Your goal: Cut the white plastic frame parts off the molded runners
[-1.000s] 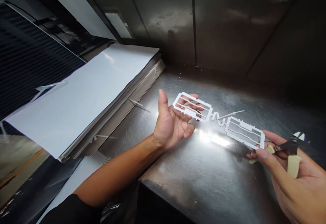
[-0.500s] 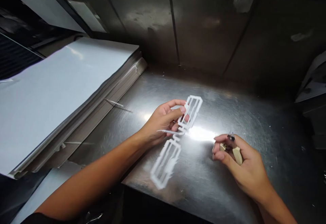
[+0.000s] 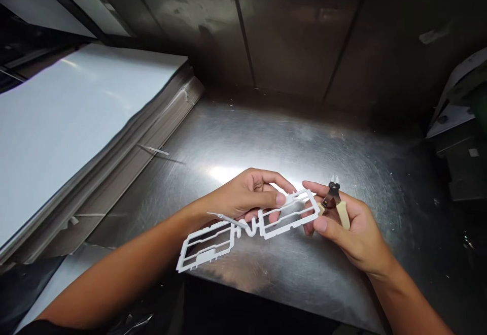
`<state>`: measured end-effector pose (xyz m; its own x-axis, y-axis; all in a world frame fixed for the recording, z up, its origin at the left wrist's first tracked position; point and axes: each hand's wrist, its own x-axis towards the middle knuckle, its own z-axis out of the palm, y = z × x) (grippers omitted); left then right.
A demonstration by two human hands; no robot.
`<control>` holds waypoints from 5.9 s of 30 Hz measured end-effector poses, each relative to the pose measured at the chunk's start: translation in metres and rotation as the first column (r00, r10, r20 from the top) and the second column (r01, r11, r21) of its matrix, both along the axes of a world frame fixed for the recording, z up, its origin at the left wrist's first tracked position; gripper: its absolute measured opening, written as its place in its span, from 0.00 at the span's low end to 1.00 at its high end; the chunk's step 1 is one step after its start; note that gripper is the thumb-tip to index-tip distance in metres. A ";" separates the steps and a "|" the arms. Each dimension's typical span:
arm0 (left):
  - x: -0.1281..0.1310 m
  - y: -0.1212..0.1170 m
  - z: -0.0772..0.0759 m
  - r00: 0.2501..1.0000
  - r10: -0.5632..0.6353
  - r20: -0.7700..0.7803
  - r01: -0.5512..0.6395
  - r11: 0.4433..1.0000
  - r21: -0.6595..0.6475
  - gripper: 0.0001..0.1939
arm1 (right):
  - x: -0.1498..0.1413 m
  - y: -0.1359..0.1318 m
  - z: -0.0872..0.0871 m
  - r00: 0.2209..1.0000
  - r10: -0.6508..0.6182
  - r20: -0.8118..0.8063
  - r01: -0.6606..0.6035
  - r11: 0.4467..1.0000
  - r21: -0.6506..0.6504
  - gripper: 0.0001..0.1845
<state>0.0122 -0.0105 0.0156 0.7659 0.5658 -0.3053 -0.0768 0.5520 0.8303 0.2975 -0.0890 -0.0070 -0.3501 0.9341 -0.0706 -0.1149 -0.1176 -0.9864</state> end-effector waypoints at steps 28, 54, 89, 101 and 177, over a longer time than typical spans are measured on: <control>-0.005 0.024 0.011 0.883 0.468 0.030 -0.450 0.864 -0.224 0.41 | 0.005 0.023 0.030 0.864 -0.486 -0.132 0.492 0.871 0.008 0.29; -0.010 0.024 0.003 0.904 0.390 0.176 -0.354 0.913 -0.204 0.45 | 0.004 0.029 0.024 0.808 -0.588 0.026 0.588 0.809 0.032 0.39; -0.012 0.020 -0.002 0.934 0.333 0.133 -0.317 0.940 -0.129 0.23 | -0.005 0.017 0.019 0.572 -0.799 0.185 0.562 0.546 0.621 0.25; 0.002 0.007 -0.008 0.856 0.486 0.180 -0.517 0.778 0.358 0.21 | -0.008 0.002 0.008 0.813 -0.425 0.398 0.220 0.857 0.466 0.20; 0.007 -0.007 -0.007 0.948 0.238 -0.212 0.021 0.616 0.787 0.13 | -0.066 -0.028 -0.005 0.567 -0.316 0.761 -0.432 0.673 0.601 0.25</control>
<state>0.0193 -0.0178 0.0082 0.6407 0.7604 0.1062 0.2031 -0.3012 0.9317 0.2312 -0.1166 -0.0125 -0.5521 0.7862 0.2775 0.6778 0.6171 -0.3997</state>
